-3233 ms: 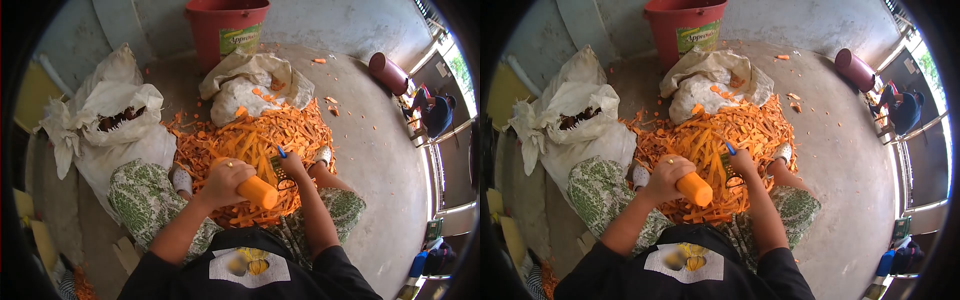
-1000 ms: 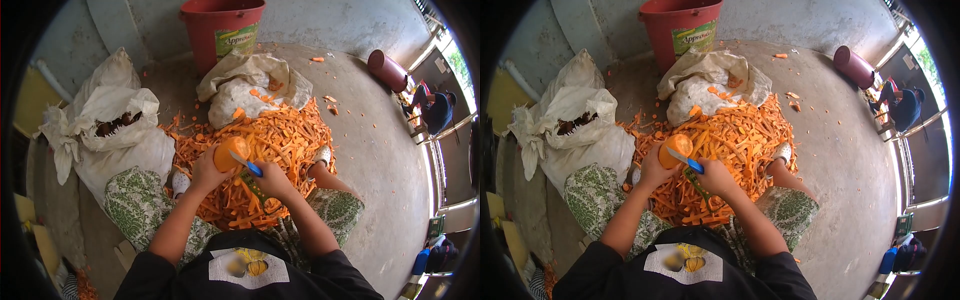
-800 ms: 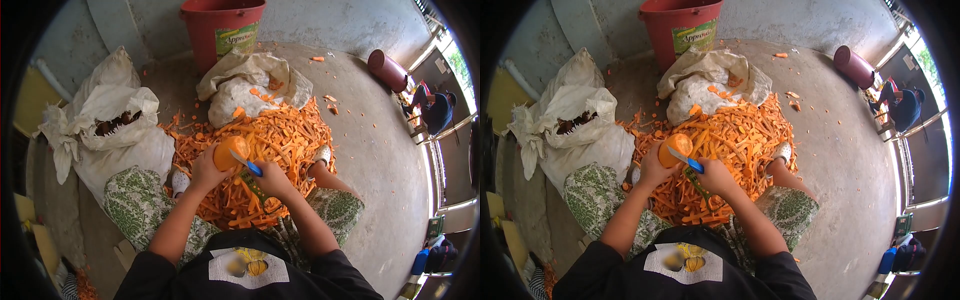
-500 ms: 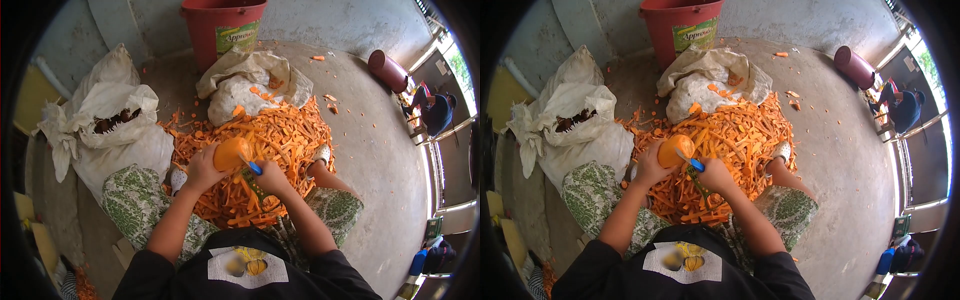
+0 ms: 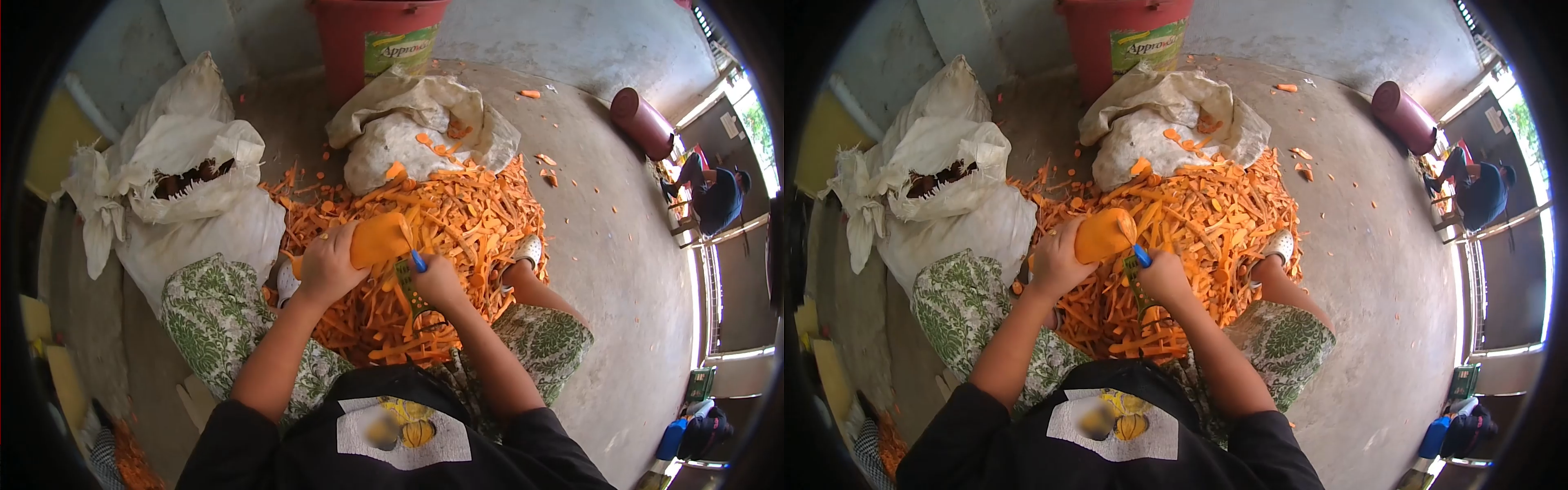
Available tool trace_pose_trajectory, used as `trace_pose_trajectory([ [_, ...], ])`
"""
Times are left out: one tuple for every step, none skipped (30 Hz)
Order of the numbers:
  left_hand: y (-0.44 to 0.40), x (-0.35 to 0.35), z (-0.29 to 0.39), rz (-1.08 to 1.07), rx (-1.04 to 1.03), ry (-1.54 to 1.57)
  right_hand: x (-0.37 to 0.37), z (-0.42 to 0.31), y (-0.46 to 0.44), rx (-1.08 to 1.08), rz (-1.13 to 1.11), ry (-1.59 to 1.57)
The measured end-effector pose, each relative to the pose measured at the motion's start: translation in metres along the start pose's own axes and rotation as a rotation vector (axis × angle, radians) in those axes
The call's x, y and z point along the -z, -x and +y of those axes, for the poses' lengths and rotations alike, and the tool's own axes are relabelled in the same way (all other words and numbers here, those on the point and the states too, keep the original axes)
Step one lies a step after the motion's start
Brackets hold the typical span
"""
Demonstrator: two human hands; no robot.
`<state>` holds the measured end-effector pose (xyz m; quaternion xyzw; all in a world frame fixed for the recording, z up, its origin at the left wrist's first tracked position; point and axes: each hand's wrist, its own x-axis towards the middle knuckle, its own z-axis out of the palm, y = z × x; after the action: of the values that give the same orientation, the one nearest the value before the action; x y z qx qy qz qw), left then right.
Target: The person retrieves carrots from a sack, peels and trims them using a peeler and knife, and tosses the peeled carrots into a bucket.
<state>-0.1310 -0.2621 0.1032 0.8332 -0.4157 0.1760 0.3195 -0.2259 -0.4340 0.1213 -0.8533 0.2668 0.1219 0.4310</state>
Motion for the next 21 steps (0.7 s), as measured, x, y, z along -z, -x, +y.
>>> trace_pose_trajectory([
  [0.000, 0.001, 0.000, -0.019, 0.040, 0.006, -0.005, 0.005, -0.004, 0.013, 0.027, 0.026],
  [-0.001, 0.003, 0.000, -0.017, 0.046, 0.003, -0.009, 0.009, -0.009, 0.028, 0.056, 0.053],
  [-0.001, 0.007, 0.000, -0.100, 0.058, 0.023, -0.012, 0.015, -0.013, 0.029, 0.051, 0.055],
  [-0.001, 0.010, 0.000, -0.184, 0.068, 0.044, -0.014, 0.017, -0.015, 0.054, 0.082, 0.117],
  [0.000, 0.008, -0.002, -0.184, 0.069, 0.044, -0.015, 0.018, -0.017, 0.079, 0.116, 0.179],
  [0.003, 0.004, -0.005, -0.166, 0.069, 0.051, -0.016, 0.019, -0.018, 0.078, 0.114, 0.180],
  [0.004, 0.002, -0.006, -0.146, 0.071, 0.058, -0.013, 0.012, -0.015, 0.002, 0.067, 0.089],
  [0.005, 0.001, -0.006, -0.146, 0.078, 0.059, -0.012, 0.008, -0.014, -0.074, 0.018, -0.003],
  [0.006, 0.001, -0.006, -0.119, 0.043, 0.002, -0.014, 0.011, -0.016, -0.074, 0.012, 0.000],
  [0.005, 0.002, -0.006, -0.091, 0.007, -0.055, -0.016, 0.016, -0.021, -0.053, -0.004, 0.004],
  [0.004, 0.005, -0.007, -0.093, 0.010, -0.056, -0.018, 0.019, -0.023, -0.034, -0.020, 0.006],
  [0.003, 0.007, -0.008, -0.125, 0.012, -0.046, -0.021, 0.021, -0.024, -0.036, -0.022, 0.007],
  [0.002, 0.008, -0.009, -0.153, 0.017, -0.036, -0.022, 0.019, -0.026, -0.054, -0.012, -0.012],
  [0.004, 0.008, -0.008, -0.147, 0.027, -0.038, -0.023, 0.018, -0.029, -0.067, -0.006, -0.028],
  [0.007, 0.009, -0.008, -0.183, 0.119, 0.041, -0.024, 0.019, -0.033, -0.062, -0.016, -0.021],
  [0.009, 0.010, -0.007, -0.217, 0.212, 0.118, -0.025, 0.020, -0.038, 0.016, 0.035, 0.080],
  [0.012, 0.011, -0.009, -0.209, 0.225, 0.110, -0.026, 0.019, -0.042, 0.099, 0.086, 0.179],
  [0.014, 0.010, -0.011, -0.195, 0.223, 0.088, -0.028, 0.018, -0.044, 0.109, 0.077, 0.182],
  [0.017, 0.009, -0.011, -0.185, 0.220, 0.071, -0.029, 0.017, -0.042, 0.082, 0.065, 0.150],
  [0.018, 0.009, -0.012, -0.184, 0.225, 0.069, -0.030, 0.015, -0.041, 0.055, 0.057, 0.118],
  [0.019, 0.010, -0.014, -0.192, 0.218, 0.041, -0.032, 0.016, -0.043, 0.057, 0.054, 0.119],
])
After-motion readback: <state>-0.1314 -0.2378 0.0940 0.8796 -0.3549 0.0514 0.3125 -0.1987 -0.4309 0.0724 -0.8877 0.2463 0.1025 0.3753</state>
